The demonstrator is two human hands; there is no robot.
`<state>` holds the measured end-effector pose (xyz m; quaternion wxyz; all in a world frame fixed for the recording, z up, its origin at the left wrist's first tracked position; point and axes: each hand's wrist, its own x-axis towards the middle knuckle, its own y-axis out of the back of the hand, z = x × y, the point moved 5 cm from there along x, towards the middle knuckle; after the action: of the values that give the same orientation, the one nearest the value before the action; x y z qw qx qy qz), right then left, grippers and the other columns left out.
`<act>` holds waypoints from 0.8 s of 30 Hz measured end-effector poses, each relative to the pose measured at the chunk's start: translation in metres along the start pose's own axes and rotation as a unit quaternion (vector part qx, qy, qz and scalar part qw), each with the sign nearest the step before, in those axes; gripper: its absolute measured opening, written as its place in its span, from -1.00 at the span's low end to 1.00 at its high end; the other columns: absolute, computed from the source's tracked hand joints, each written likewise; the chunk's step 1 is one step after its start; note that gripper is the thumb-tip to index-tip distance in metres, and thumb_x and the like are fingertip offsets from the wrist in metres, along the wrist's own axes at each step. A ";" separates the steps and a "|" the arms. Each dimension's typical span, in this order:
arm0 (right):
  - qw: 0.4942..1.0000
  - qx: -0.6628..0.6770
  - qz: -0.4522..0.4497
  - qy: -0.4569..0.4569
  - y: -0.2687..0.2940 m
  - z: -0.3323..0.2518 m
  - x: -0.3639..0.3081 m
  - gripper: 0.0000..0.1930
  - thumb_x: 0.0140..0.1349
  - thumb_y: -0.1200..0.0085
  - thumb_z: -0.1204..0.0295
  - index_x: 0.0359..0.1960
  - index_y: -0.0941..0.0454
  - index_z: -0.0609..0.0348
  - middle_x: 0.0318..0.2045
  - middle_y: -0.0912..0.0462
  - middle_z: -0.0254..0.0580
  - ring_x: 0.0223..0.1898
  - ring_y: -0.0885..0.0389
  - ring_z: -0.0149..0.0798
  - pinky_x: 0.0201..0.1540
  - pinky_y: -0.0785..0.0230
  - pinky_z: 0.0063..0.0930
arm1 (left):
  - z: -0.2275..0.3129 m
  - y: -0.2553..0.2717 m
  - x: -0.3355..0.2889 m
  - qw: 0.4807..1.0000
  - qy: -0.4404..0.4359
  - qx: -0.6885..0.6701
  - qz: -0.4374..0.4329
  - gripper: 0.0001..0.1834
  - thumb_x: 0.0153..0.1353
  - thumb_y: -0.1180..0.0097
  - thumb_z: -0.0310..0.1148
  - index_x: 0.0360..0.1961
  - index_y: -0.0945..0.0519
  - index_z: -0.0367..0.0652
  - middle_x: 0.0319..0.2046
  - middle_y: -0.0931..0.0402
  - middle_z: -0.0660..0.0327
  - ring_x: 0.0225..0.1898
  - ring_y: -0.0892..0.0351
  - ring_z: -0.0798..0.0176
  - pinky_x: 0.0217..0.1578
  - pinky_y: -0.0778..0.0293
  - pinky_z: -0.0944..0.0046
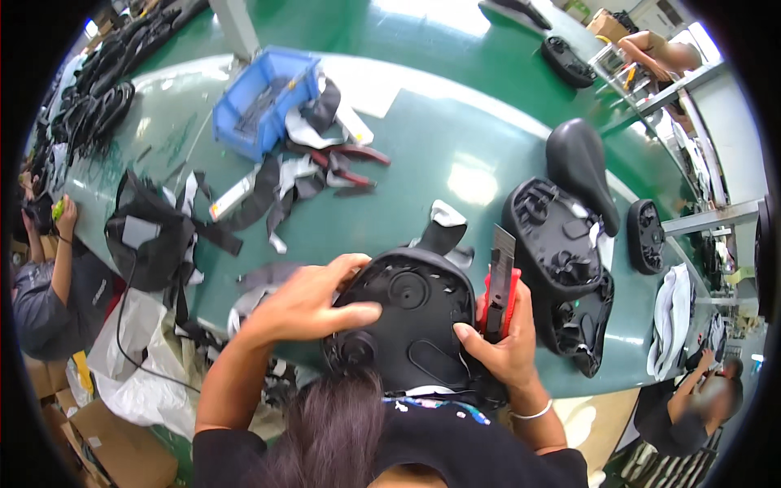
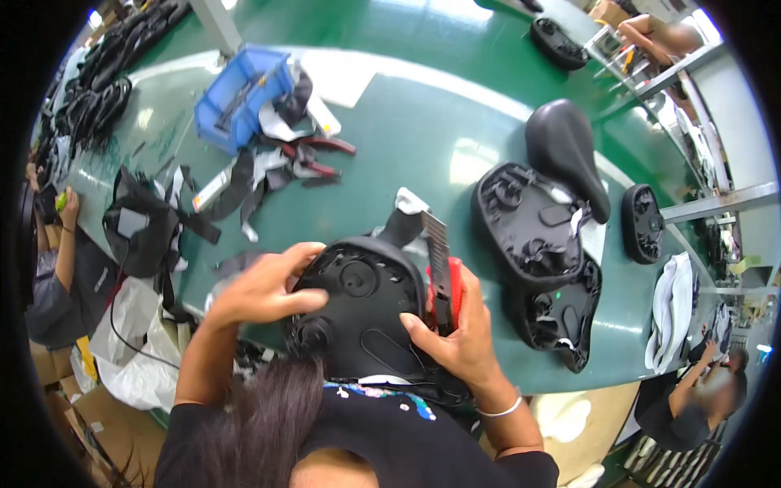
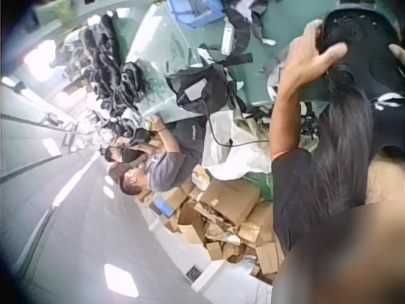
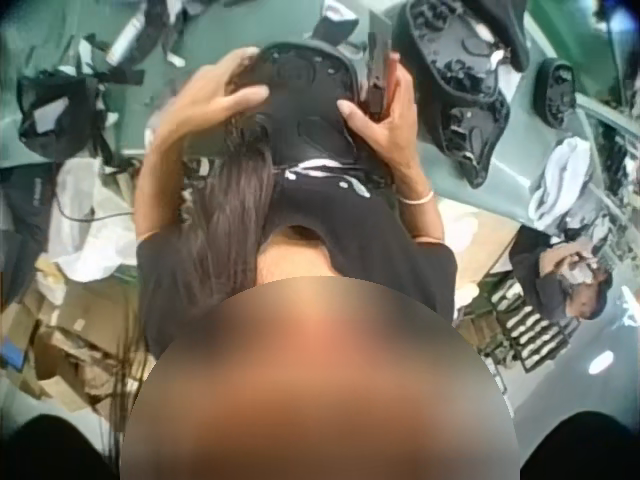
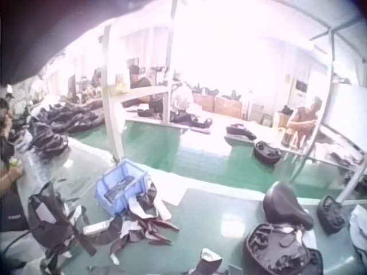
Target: The person trims excess black material from the underside of bicycle seats using red-handled scissors. They repeatedly pick up a seat, cut around the edges, and place the finished seat on the table while handling multiple units in sequence.
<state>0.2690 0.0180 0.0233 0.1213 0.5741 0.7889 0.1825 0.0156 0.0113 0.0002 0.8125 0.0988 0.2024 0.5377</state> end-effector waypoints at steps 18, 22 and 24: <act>0.915 0.215 0.325 -0.103 0.258 0.218 0.473 -0.65 -0.01 -0.23 0.51 -0.18 -0.39 0.15 -0.57 -0.42 -0.28 -0.64 -0.45 -0.30 -0.57 -0.45 -0.41 | 0.001 -0.025 0.199 0.953 -0.174 0.047 0.244 -0.88 0.03 -0.25 -0.40 -0.40 -0.59 -0.15 -0.35 -0.54 0.19 -0.23 -0.49 0.14 -0.17 -0.29 0.19; 0.921 0.148 0.354 -0.061 0.265 0.250 0.526 -0.51 -0.08 -0.30 0.43 -0.04 -0.45 0.10 -0.45 -0.47 -0.33 -0.52 -0.47 -0.33 -0.40 -0.41 -0.38 | 0.006 -0.023 0.197 0.959 -0.172 0.074 0.211 -0.93 0.04 -0.23 -0.44 -0.45 -0.57 -0.14 -0.40 -0.57 0.23 -0.31 -0.50 0.17 -0.24 -0.30 0.20; 0.920 0.018 0.380 -0.091 0.260 0.247 0.533 -0.47 -0.18 -0.31 0.32 -0.08 -0.53 0.17 -0.35 -0.60 -0.22 -0.34 -0.56 -0.29 -0.20 -0.39 -0.39 | 0.008 -0.024 0.198 0.958 -0.169 0.091 0.211 -0.93 0.03 -0.23 -0.44 -0.45 -0.58 -0.13 -0.39 -0.57 0.24 -0.32 -0.50 0.20 -0.25 -0.29 0.21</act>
<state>0.4260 0.6327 -0.0798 0.1040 0.8467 0.5005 0.1475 0.1066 0.1830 -0.0458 0.6902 0.3020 0.0849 0.6521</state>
